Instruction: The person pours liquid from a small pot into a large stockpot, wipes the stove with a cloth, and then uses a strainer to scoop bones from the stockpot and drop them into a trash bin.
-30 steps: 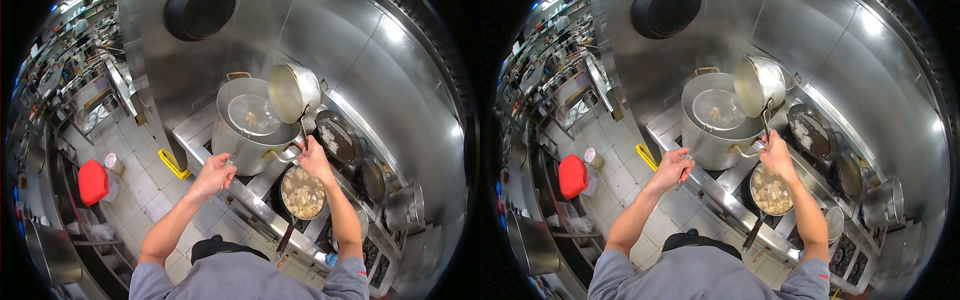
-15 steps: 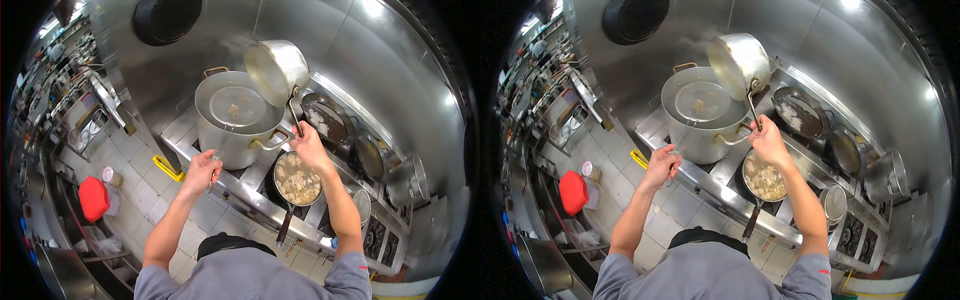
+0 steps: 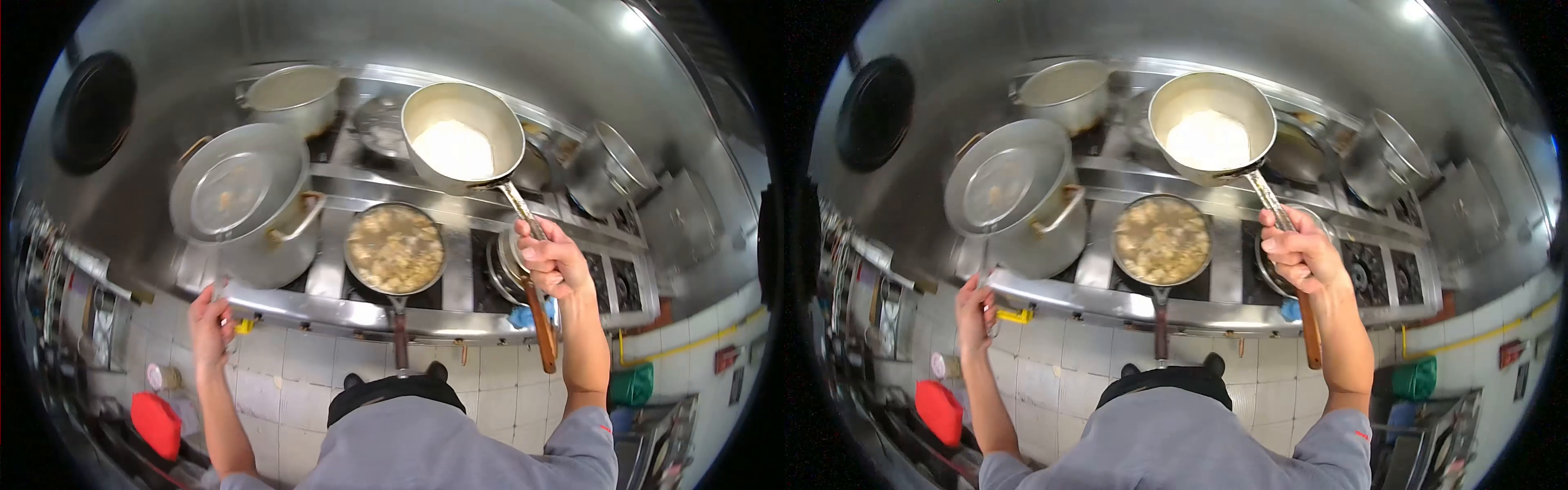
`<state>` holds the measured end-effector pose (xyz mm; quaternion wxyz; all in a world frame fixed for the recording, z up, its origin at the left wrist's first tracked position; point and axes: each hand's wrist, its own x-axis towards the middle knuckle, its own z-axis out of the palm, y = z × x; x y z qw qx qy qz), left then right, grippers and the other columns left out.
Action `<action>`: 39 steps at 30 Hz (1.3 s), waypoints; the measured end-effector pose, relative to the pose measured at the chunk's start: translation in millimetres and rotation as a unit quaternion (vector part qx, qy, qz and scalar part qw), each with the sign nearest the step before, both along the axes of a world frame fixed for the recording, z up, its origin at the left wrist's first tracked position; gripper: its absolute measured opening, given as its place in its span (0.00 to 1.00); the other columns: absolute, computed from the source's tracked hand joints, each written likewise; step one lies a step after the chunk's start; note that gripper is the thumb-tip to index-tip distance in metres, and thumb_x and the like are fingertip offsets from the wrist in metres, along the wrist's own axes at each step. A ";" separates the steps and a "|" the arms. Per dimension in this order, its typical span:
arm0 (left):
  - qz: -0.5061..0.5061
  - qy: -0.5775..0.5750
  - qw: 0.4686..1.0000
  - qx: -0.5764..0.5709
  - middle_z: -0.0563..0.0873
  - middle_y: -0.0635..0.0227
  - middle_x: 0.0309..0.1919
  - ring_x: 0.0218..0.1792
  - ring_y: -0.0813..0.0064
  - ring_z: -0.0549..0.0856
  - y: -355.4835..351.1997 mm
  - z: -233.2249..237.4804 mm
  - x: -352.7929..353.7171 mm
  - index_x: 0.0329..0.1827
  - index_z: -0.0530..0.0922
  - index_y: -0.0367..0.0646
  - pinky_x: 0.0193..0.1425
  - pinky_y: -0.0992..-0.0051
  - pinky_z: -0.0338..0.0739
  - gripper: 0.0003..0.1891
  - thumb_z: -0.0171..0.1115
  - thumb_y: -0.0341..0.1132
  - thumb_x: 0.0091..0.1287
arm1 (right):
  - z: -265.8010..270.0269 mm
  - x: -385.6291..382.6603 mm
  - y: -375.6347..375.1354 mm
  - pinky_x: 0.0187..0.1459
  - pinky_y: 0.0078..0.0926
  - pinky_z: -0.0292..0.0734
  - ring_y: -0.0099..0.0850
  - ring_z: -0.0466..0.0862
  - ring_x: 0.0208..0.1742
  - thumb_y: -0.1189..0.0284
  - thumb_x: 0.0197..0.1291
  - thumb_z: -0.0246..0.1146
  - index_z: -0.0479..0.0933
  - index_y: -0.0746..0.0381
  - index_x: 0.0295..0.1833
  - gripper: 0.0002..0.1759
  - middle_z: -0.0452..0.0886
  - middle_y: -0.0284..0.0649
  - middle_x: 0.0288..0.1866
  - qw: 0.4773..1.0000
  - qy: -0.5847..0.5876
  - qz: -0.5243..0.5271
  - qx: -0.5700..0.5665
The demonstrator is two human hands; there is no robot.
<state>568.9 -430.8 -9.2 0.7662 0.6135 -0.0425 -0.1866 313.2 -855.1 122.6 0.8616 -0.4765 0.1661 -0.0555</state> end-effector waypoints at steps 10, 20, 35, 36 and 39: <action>0.085 -0.034 0.996 0.010 0.69 0.77 0.18 0.09 0.90 0.62 -17.9 -3.0 13.6 0.56 0.69 0.39 0.07 0.87 0.53 0.18 0.54 0.33 0.64 | 29.8 -200.0 -175.9 0.08 0.10 0.40 0.08 0.50 0.13 0.84 0.59 0.57 0.70 0.59 0.42 0.09 0.59 0.22 0.21 0.960 -0.032 -0.259 -0.101; 0.170 -0.005 0.984 0.049 0.66 0.84 0.16 0.11 0.93 0.61 -85.2 12.5 40.8 0.36 0.74 0.49 0.08 0.89 0.52 0.05 0.52 0.37 0.65 | 35.9 -269.3 -488.6 0.11 0.20 0.46 0.16 0.57 0.12 0.65 0.65 0.56 0.68 0.58 0.33 0.10 0.59 0.24 0.17 0.829 0.137 -0.366 -0.400; 0.263 -0.027 0.963 0.053 0.66 0.82 0.16 0.12 0.91 0.62 -144.1 33.2 16.8 0.34 0.72 0.45 0.09 0.89 0.54 0.09 0.50 0.40 0.66 | 8.4 -194.8 -727.5 0.12 0.29 0.50 0.26 0.63 0.11 0.78 0.49 0.49 0.66 0.64 0.18 0.09 0.65 0.39 0.13 0.696 0.425 -0.238 -0.527; 0.261 -0.017 0.964 0.055 0.66 0.82 0.16 0.12 0.91 0.62 -147.1 38.1 10.7 0.34 0.72 0.46 0.10 0.89 0.54 0.09 0.51 0.41 0.67 | 10.8 -188.6 -730.9 0.12 0.29 0.50 0.26 0.63 0.11 0.79 0.49 0.48 0.67 0.63 0.18 0.09 0.64 0.38 0.13 0.679 0.465 -0.203 -0.530; 0.211 -0.008 0.975 0.070 0.66 0.83 0.16 0.13 0.91 0.63 -142.4 46.1 0.4 0.34 0.72 0.47 0.10 0.89 0.53 0.10 0.51 0.43 0.67 | -10.1 -174.2 -779.7 0.12 0.23 0.46 0.21 0.56 0.10 0.78 0.50 0.46 0.61 0.60 0.16 0.12 0.59 0.33 0.12 0.703 0.507 -0.154 -0.474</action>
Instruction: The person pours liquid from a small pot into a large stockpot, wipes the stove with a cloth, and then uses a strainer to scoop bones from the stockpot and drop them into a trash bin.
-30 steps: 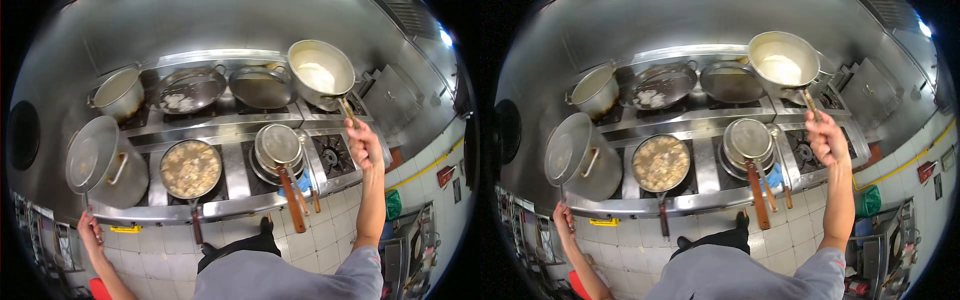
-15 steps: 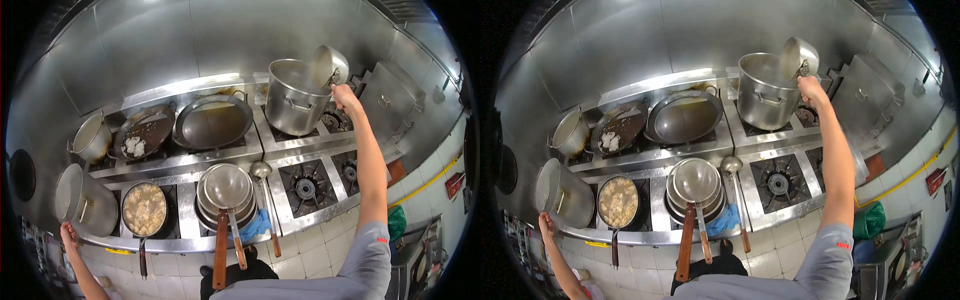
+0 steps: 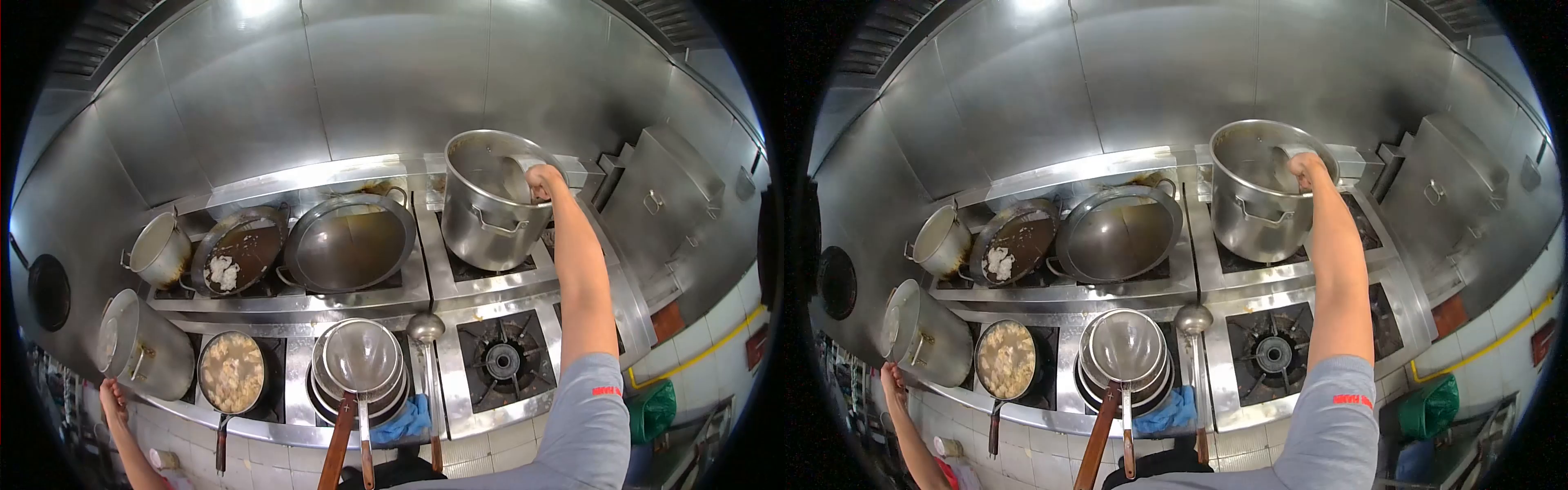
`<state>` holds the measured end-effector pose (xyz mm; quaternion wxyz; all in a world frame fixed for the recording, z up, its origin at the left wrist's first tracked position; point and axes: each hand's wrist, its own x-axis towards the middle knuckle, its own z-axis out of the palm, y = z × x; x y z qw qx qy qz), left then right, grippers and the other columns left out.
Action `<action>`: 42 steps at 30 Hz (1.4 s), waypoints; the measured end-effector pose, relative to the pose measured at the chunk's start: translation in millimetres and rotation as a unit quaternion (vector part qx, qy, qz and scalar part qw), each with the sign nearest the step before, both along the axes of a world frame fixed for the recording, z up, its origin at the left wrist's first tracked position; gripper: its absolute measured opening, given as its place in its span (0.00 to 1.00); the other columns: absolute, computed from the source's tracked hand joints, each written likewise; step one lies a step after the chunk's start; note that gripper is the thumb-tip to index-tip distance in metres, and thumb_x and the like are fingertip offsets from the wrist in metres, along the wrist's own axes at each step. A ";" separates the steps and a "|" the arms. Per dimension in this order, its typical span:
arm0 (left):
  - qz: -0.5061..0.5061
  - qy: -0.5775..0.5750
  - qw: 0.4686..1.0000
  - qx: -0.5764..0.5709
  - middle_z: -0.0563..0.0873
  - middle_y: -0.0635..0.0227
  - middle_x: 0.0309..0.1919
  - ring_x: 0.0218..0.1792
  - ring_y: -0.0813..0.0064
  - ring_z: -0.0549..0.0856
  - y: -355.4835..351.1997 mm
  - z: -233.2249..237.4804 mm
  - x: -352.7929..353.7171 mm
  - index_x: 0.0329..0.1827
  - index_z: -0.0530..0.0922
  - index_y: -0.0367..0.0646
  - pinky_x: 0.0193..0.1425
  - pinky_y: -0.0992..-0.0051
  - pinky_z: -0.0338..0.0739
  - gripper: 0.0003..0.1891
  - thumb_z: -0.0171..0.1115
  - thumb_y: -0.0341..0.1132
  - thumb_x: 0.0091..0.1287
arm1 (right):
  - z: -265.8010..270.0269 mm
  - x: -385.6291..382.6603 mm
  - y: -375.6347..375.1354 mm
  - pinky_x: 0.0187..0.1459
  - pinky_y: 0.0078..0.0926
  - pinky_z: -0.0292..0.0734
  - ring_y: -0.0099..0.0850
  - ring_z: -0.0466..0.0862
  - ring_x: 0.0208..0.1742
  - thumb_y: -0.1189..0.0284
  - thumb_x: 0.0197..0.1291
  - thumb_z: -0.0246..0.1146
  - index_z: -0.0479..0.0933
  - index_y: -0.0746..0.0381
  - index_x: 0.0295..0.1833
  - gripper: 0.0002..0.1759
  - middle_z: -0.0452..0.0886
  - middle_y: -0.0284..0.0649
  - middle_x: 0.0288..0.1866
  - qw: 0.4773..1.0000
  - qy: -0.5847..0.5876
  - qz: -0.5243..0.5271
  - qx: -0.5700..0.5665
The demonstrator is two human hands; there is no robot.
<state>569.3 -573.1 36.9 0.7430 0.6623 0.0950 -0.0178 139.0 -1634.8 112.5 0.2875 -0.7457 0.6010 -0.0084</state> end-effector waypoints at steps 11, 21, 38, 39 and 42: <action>0.082 -0.019 0.996 0.031 0.66 0.85 0.14 0.11 0.92 0.62 8.7 4.8 -24.6 0.30 0.72 0.50 0.09 0.88 0.51 0.09 0.52 0.42 0.65 | -46.1 28.5 -27.9 0.09 0.14 0.52 0.19 0.59 0.09 0.75 0.63 0.43 0.71 0.72 0.32 0.15 0.69 0.38 0.19 0.958 -0.182 -0.065 0.211; 0.106 -0.023 0.994 0.032 0.65 0.86 0.13 0.10 0.92 0.62 9.0 6.4 -36.4 0.25 0.70 0.55 0.09 0.89 0.53 0.09 0.55 0.41 0.64 | -47.8 22.9 -37.7 0.09 0.10 0.53 0.17 0.60 0.13 0.82 0.62 0.48 0.61 0.62 0.30 0.08 0.61 0.31 0.20 0.702 -0.562 -0.183 0.398; 0.024 -0.029 0.999 -0.004 0.65 0.85 0.13 0.09 0.91 0.60 5.4 12.2 -38.3 0.29 0.73 0.51 0.08 0.87 0.50 0.05 0.53 0.37 0.64 | 6.5 -38.7 67.1 0.08 0.10 0.45 0.12 0.52 0.12 0.86 0.59 0.55 0.60 0.57 0.25 0.16 0.57 0.23 0.19 0.637 -0.679 -0.036 0.363; 0.016 -0.026 1.000 -0.002 0.65 0.85 0.13 0.08 0.91 0.60 4.9 14.0 -39.7 0.28 0.72 0.52 0.08 0.87 0.50 0.07 0.53 0.37 0.64 | 12.2 -42.6 72.4 0.08 0.10 0.45 0.11 0.52 0.12 0.85 0.59 0.55 0.60 0.57 0.25 0.16 0.56 0.23 0.18 0.645 -0.676 -0.025 0.356; 0.003 -0.026 1.000 0.006 0.63 0.85 0.10 0.07 0.89 0.58 10.5 15.0 -41.1 0.23 0.68 0.53 0.08 0.85 0.50 0.13 0.51 0.41 0.67 | 32.7 -56.9 92.6 0.08 0.10 0.45 0.11 0.52 0.12 0.84 0.61 0.54 0.62 0.58 0.27 0.13 0.56 0.23 0.18 0.656 -0.668 0.018 0.350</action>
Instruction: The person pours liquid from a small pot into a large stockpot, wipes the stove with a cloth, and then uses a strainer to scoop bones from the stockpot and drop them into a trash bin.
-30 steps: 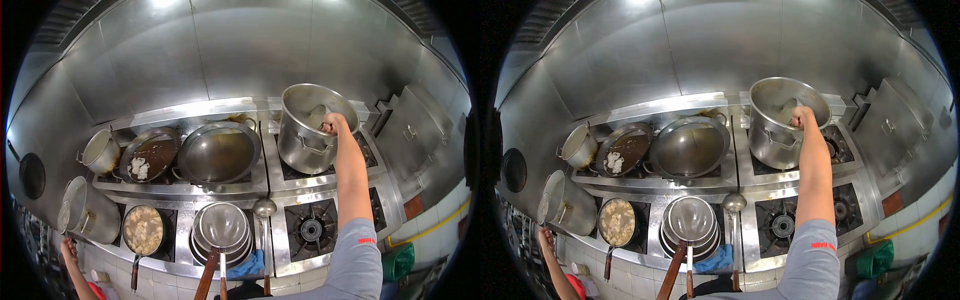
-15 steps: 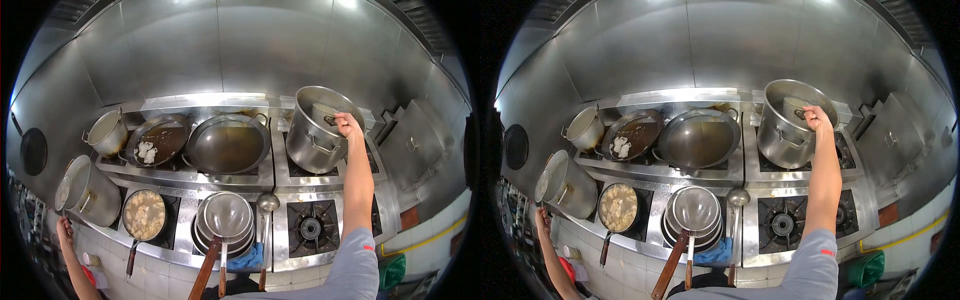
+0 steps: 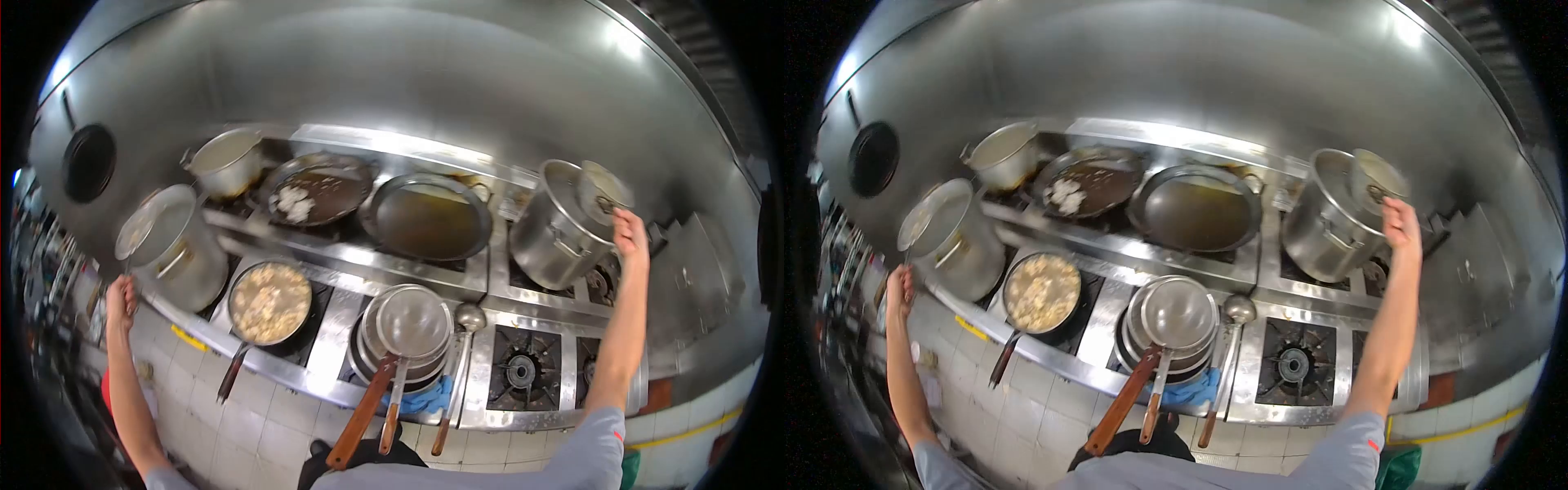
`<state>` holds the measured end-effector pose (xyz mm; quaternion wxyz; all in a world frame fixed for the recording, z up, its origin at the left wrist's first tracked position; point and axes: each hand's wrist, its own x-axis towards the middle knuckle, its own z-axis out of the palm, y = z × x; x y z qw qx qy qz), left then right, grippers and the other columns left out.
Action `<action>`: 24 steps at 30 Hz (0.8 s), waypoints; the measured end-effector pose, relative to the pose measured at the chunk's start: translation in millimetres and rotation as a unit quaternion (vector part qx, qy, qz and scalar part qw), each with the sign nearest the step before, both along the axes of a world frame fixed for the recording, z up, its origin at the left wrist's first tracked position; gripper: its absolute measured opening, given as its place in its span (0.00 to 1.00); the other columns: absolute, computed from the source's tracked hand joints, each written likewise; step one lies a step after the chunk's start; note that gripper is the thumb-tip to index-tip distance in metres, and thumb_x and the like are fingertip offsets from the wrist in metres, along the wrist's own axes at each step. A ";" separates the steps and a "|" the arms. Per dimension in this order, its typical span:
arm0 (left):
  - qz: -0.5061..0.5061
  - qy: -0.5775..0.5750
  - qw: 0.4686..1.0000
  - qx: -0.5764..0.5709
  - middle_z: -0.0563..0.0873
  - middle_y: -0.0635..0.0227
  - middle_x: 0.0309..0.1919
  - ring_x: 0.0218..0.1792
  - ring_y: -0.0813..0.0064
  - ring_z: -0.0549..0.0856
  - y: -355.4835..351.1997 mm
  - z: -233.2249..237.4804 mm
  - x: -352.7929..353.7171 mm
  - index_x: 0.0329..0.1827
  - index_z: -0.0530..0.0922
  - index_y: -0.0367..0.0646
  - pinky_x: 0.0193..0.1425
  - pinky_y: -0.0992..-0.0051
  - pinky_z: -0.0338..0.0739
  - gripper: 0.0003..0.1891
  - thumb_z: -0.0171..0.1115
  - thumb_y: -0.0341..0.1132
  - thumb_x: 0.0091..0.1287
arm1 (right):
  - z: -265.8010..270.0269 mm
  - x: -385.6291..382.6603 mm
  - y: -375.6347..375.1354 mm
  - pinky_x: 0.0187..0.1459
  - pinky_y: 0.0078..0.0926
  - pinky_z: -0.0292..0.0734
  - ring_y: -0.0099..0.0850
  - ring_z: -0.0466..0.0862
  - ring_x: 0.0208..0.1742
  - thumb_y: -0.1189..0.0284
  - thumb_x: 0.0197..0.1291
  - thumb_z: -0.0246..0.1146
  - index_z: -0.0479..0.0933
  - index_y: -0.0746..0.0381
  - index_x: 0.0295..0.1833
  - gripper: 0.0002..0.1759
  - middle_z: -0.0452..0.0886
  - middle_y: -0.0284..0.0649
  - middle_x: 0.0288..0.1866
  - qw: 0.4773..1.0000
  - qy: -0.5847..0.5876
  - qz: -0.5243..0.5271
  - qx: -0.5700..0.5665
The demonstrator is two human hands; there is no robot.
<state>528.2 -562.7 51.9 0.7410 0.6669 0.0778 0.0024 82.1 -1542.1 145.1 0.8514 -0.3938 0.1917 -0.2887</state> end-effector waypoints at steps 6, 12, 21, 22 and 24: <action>-0.042 -0.022 0.998 0.046 0.65 0.78 0.09 0.07 0.87 0.59 -3.6 18.5 -11.8 0.17 0.66 0.49 0.09 0.83 0.51 0.14 0.53 0.36 0.62 | 42.8 -19.2 58.0 0.08 0.10 0.45 0.10 0.53 0.11 0.80 0.64 0.55 0.66 0.61 0.30 0.09 0.59 0.24 0.18 0.997 0.002 0.033 -0.071; -0.078 -0.023 0.997 0.019 0.70 0.77 0.16 0.12 0.89 0.64 17.4 23.3 -4.5 0.24 0.70 0.44 0.12 0.86 0.55 0.07 0.53 0.30 0.60 | 75.7 -13.0 156.6 0.08 0.10 0.49 0.11 0.54 0.11 0.79 0.65 0.55 0.70 0.68 0.36 0.04 0.69 0.32 0.24 0.985 0.020 -0.059 -0.163; -0.197 -0.003 0.980 -0.009 0.71 0.77 0.17 0.12 0.91 0.66 102.0 16.6 34.7 0.36 0.72 0.39 0.11 0.87 0.58 0.03 0.52 0.27 0.61 | 86.1 80.8 426.3 0.08 0.10 0.52 0.13 0.55 0.14 0.79 0.68 0.48 0.68 0.77 0.45 0.09 0.70 0.39 0.31 0.996 -0.013 0.002 -0.091; -0.209 -0.004 0.978 -0.007 0.72 0.77 0.17 0.12 0.91 0.66 109.2 14.2 38.2 0.37 0.72 0.39 0.11 0.87 0.58 0.03 0.52 0.27 0.61 | 80.5 91.2 440.4 0.08 0.11 0.53 0.14 0.55 0.14 0.80 0.67 0.47 0.66 0.80 0.48 0.11 0.72 0.42 0.34 0.996 -0.028 0.048 -0.072; -0.223 -0.005 0.975 0.005 0.72 0.76 0.16 0.11 0.90 0.68 119.3 9.9 43.7 0.36 0.72 0.38 0.10 0.86 0.60 0.03 0.53 0.27 0.61 | 63.7 116.7 461.9 0.08 0.11 0.54 0.13 0.55 0.14 0.80 0.67 0.46 0.65 0.81 0.51 0.13 0.75 0.47 0.39 0.981 -0.088 0.170 -0.014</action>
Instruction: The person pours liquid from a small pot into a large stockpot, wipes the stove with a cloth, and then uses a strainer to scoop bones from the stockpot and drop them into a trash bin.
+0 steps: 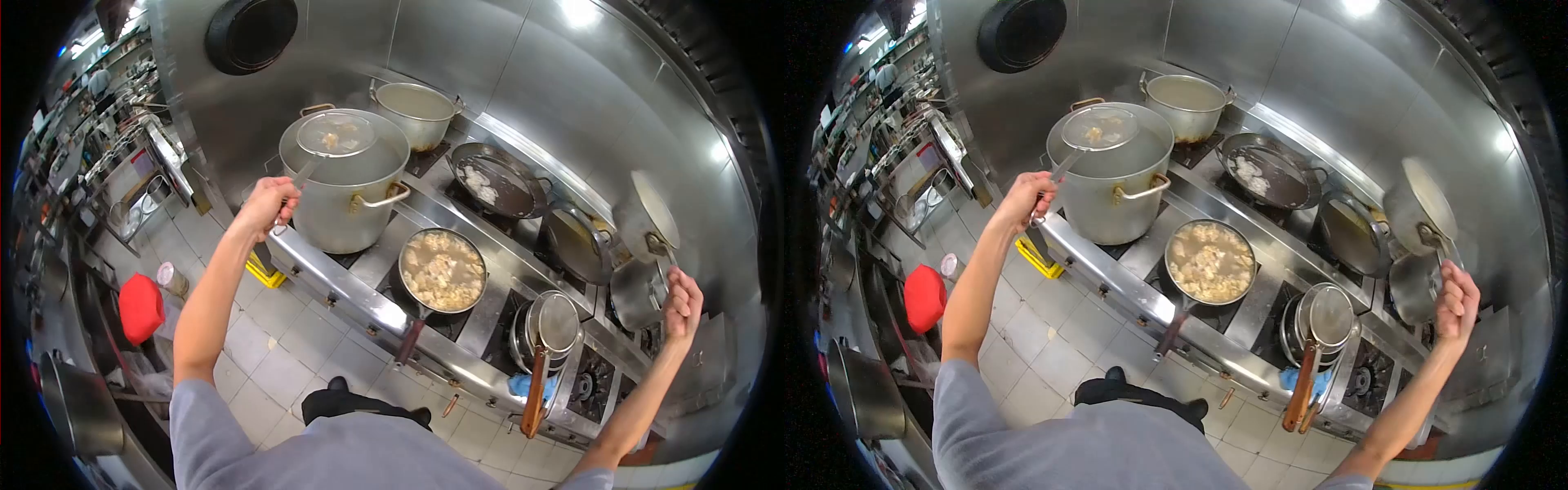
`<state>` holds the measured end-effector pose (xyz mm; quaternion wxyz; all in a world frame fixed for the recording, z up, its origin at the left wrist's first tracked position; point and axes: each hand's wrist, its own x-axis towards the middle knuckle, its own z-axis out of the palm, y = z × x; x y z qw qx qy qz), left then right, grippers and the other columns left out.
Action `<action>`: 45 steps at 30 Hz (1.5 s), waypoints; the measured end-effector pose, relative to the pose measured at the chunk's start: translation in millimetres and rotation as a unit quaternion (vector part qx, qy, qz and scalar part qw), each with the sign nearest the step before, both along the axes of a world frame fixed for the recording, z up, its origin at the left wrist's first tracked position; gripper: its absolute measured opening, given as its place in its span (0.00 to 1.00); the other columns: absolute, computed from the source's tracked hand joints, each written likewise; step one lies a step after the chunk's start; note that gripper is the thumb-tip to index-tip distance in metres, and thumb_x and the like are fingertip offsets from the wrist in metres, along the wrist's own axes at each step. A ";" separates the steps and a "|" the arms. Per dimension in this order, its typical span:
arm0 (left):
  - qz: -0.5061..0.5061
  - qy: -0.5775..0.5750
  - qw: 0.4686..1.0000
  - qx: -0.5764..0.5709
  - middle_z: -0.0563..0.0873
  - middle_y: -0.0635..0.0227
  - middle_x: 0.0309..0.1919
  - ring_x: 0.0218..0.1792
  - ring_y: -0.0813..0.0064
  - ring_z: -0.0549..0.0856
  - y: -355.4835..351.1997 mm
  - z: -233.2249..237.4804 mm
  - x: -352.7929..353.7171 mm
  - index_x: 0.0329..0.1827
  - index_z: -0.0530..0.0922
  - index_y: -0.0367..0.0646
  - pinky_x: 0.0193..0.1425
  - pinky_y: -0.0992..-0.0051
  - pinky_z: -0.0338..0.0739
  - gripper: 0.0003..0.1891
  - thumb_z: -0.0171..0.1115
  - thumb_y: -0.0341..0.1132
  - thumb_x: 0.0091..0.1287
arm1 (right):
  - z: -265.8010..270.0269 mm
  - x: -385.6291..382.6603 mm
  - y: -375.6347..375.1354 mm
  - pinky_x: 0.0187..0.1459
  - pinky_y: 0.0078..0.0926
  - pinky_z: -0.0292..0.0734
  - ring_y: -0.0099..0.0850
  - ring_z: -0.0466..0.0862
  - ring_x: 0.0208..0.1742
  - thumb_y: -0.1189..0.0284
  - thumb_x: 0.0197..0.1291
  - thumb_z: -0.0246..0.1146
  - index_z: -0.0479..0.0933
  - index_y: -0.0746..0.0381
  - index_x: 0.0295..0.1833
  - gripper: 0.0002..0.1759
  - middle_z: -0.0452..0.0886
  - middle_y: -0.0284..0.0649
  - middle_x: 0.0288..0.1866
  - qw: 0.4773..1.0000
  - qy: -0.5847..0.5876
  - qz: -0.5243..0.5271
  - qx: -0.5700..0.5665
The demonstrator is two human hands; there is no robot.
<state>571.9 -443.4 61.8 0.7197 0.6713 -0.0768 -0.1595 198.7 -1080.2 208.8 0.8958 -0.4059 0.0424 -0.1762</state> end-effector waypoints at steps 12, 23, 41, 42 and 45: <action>-0.011 0.009 1.000 0.011 0.74 0.73 0.15 0.11 0.84 0.70 27.0 -27.5 -7.3 0.67 0.54 0.24 0.12 0.82 0.60 0.33 0.56 0.25 0.60 | -46.4 207.5 226.3 0.09 0.10 0.54 0.11 0.52 0.13 0.82 0.66 0.44 0.64 0.72 0.50 0.09 0.61 0.28 0.26 0.957 0.045 0.269 0.097; -0.050 0.003 0.999 0.014 0.74 0.73 0.16 0.12 0.86 0.70 40.8 -38.7 -7.9 0.53 0.68 0.26 0.16 0.83 0.62 0.18 0.55 0.25 0.61 | -66.2 309.1 316.4 0.09 0.12 0.42 0.10 0.52 0.12 0.86 0.55 0.57 0.72 0.61 0.36 0.08 0.62 0.23 0.20 0.934 0.179 0.284 -0.123; -0.079 0.026 0.996 -0.027 0.73 0.74 0.15 0.12 0.87 0.70 49.1 -43.6 6.2 0.48 0.71 0.29 0.15 0.82 0.62 0.12 0.55 0.25 0.62 | -81.7 349.5 350.7 0.11 0.13 0.43 0.11 0.55 0.14 0.87 0.51 0.59 0.64 0.57 0.37 0.15 0.61 0.24 0.23 0.904 0.246 0.179 -0.299; -0.080 0.026 0.996 -0.031 0.73 0.74 0.15 0.12 0.87 0.70 48.5 -44.1 7.1 0.49 0.71 0.28 0.14 0.81 0.62 0.13 0.55 0.25 0.62 | -81.9 350.1 350.3 0.11 0.13 0.43 0.11 0.55 0.14 0.87 0.51 0.59 0.64 0.57 0.37 0.15 0.61 0.24 0.23 0.904 0.248 0.177 -0.300; -0.069 0.025 0.996 -0.041 0.73 0.74 0.15 0.12 0.86 0.70 46.3 -42.3 5.0 0.49 0.70 0.29 0.14 0.82 0.61 0.13 0.55 0.25 0.62 | -83.9 351.2 350.6 0.11 0.14 0.43 0.11 0.55 0.14 0.86 0.51 0.59 0.63 0.56 0.36 0.15 0.60 0.24 0.22 0.900 0.245 0.178 -0.312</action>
